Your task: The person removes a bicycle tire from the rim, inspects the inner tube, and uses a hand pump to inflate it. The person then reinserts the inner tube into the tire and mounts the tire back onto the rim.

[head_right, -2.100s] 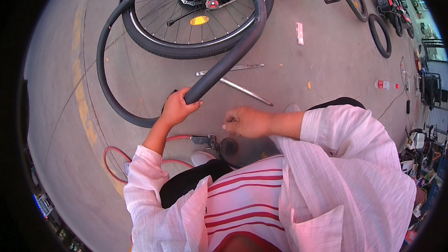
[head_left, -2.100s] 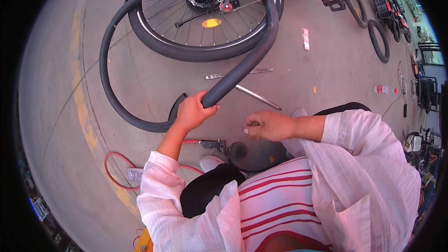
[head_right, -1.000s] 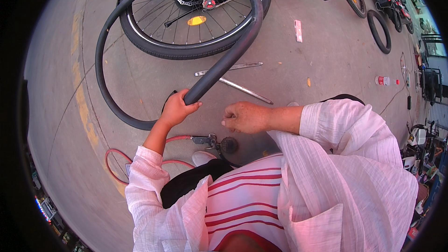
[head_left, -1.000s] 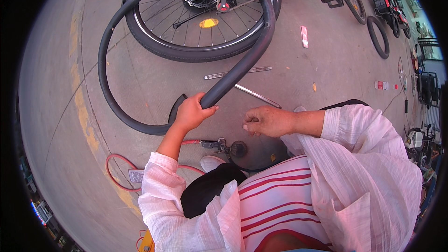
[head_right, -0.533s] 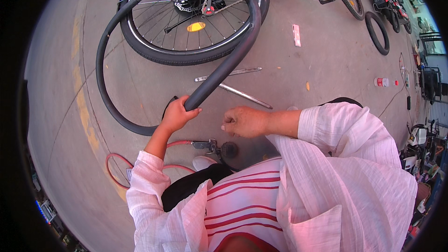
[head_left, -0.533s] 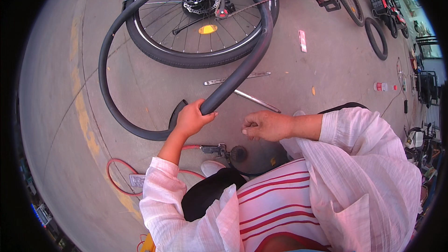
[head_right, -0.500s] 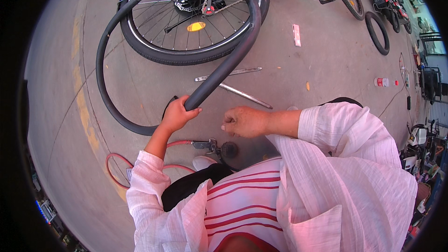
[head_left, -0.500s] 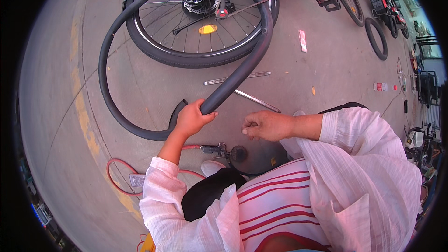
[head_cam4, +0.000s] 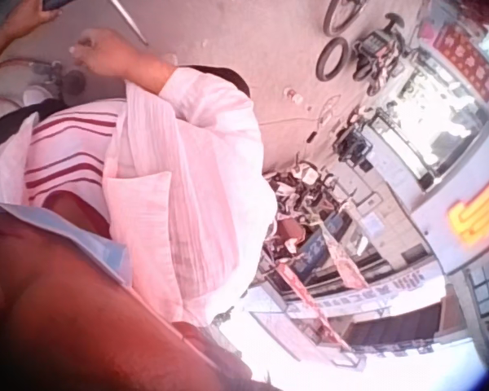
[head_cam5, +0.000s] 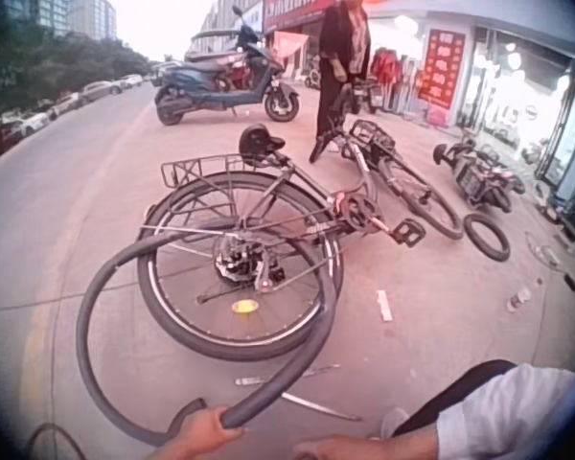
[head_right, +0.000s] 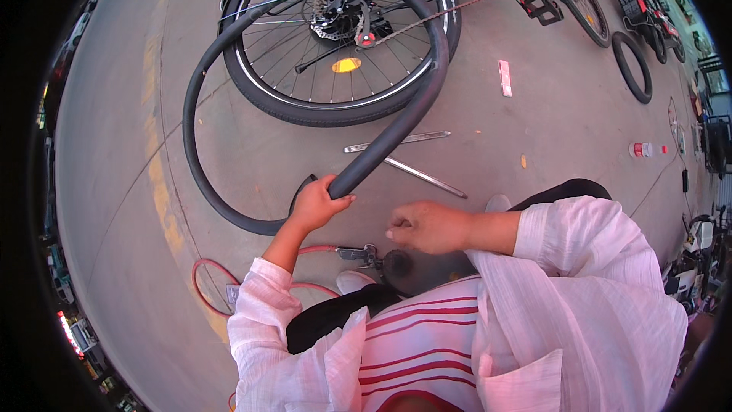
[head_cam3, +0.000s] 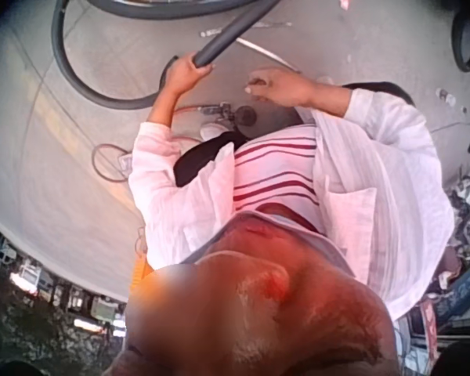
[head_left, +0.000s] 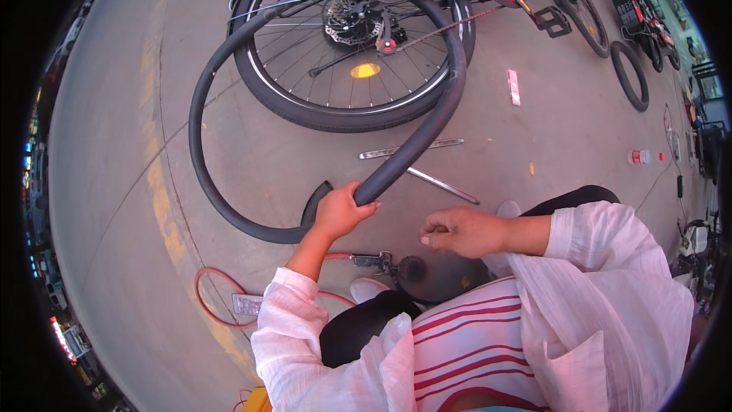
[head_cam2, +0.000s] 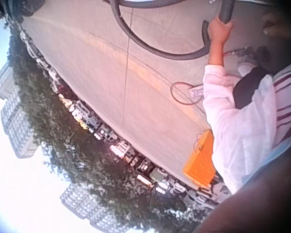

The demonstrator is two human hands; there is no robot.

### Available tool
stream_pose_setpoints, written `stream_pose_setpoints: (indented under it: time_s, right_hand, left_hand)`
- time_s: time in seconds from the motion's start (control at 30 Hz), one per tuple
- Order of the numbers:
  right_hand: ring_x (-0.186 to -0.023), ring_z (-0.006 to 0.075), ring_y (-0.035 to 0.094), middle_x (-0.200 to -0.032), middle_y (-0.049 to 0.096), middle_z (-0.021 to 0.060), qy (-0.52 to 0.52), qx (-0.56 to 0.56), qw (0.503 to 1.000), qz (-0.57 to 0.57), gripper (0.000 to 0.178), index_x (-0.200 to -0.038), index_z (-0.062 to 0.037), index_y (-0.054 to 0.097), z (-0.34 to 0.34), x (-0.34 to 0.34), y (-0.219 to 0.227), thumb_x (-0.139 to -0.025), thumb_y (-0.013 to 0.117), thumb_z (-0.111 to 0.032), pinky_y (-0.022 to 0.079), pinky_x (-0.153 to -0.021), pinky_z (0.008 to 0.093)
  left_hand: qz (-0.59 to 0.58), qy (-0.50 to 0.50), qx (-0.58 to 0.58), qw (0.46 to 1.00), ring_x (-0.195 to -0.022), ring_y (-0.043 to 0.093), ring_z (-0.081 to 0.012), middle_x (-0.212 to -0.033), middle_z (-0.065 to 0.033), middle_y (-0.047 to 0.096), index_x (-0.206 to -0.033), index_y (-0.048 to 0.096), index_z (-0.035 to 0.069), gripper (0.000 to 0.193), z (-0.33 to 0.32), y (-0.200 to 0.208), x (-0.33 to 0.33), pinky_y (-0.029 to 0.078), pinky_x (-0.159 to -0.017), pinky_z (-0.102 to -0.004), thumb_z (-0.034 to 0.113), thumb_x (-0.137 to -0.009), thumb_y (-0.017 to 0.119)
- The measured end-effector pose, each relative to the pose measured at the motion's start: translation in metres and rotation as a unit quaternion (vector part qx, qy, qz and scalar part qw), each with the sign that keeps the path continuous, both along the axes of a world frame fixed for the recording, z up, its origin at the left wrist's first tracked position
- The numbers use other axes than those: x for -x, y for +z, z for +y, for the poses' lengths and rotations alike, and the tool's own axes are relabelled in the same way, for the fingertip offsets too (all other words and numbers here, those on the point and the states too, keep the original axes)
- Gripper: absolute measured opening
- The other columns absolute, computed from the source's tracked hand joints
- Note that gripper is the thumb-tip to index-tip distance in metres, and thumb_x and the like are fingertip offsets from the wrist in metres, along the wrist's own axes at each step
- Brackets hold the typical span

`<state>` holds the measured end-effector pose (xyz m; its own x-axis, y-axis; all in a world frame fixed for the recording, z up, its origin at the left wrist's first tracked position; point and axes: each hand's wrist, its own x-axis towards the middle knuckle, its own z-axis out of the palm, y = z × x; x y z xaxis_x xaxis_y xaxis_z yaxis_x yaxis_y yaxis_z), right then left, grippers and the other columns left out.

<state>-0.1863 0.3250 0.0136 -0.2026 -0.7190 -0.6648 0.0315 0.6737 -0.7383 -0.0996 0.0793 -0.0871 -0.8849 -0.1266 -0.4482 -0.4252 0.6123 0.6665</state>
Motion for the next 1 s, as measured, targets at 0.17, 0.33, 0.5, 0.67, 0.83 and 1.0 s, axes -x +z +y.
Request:
stream_pose_setpoints:
  time_s: [0.17,0.33,0.5,0.67,0.83,1.0]
  right_hand:
    - [-0.085,0.0327,0.066,-0.091,0.068,0.0178,0.043,0.067,0.995,0.061,0.026,-0.106,-0.0005,0.060,0.002,-0.012,0.062,-0.093,0.059,-0.022,0.051,-0.076,0.0388]
    - [-0.084,0.0389,0.063,-0.089,0.065,0.0203,0.076,0.082,0.981,0.160,0.023,-0.099,-0.0019,0.057,0.008,-0.012,0.065,-0.090,0.062,-0.022,0.050,-0.072,0.0464]
    - [-0.084,0.0362,0.063,-0.090,0.063,0.0188,0.163,0.084,0.955,0.233,0.030,-0.105,-0.0004,0.055,0.010,-0.010,0.051,-0.088,0.065,-0.022,0.052,-0.072,0.0440]
    - [-0.084,0.0368,0.063,-0.090,0.063,0.0189,0.207,0.067,0.946,0.238,0.030,-0.103,-0.0009,0.054,0.006,-0.008,0.053,-0.086,0.067,-0.022,0.052,-0.073,0.0443]
    - [-0.085,0.0368,0.064,-0.090,0.064,0.0194,0.193,0.049,0.940,0.279,0.030,-0.103,-0.0005,0.054,0.007,-0.003,0.048,-0.085,0.067,-0.022,0.052,-0.075,0.0450]
    - [-0.085,0.0370,0.064,-0.091,0.064,0.0197,0.172,0.085,0.932,0.308,0.031,-0.101,0.0004,0.055,0.010,-0.004,0.039,-0.084,0.069,-0.021,0.052,-0.076,0.0453]
  left_hand:
    - [-0.007,-0.001,0.020,1.000,-0.077,0.066,-0.0364,-0.079,-0.0186,0.066,-0.097,0.066,0.006,0.046,0.001,-0.002,-0.007,0.050,-0.070,-0.0426,0.045,-0.074,0.076]
    - [-0.011,-0.016,0.061,0.998,-0.078,0.067,-0.0354,-0.080,-0.0171,0.068,-0.098,0.066,0.008,0.048,-0.002,-0.015,-0.008,0.052,-0.069,-0.0435,0.049,-0.074,0.074]
    - [-0.036,-0.004,0.051,0.998,-0.076,0.067,-0.0331,-0.080,-0.0181,0.067,-0.102,0.066,0.004,0.049,-0.002,-0.022,-0.011,0.050,-0.070,-0.0392,0.043,-0.074,0.076]
    - [-0.063,-0.010,0.046,0.997,-0.077,0.067,-0.0334,-0.081,-0.0182,0.067,-0.103,0.066,0.004,0.051,-0.004,-0.020,-0.008,0.050,-0.071,-0.0395,0.044,-0.073,0.076]
    - [-0.066,-0.016,0.042,0.997,-0.077,0.066,-0.0335,-0.081,-0.0186,0.067,-0.102,0.066,0.002,0.051,-0.006,-0.026,-0.007,0.050,-0.071,-0.0398,0.044,-0.073,0.077]
    - [-0.047,-0.021,0.013,0.999,-0.082,0.067,-0.0354,-0.085,-0.0200,0.068,-0.101,0.064,0.003,0.055,-0.008,-0.034,-0.010,0.051,-0.073,-0.0420,0.048,-0.073,0.076]
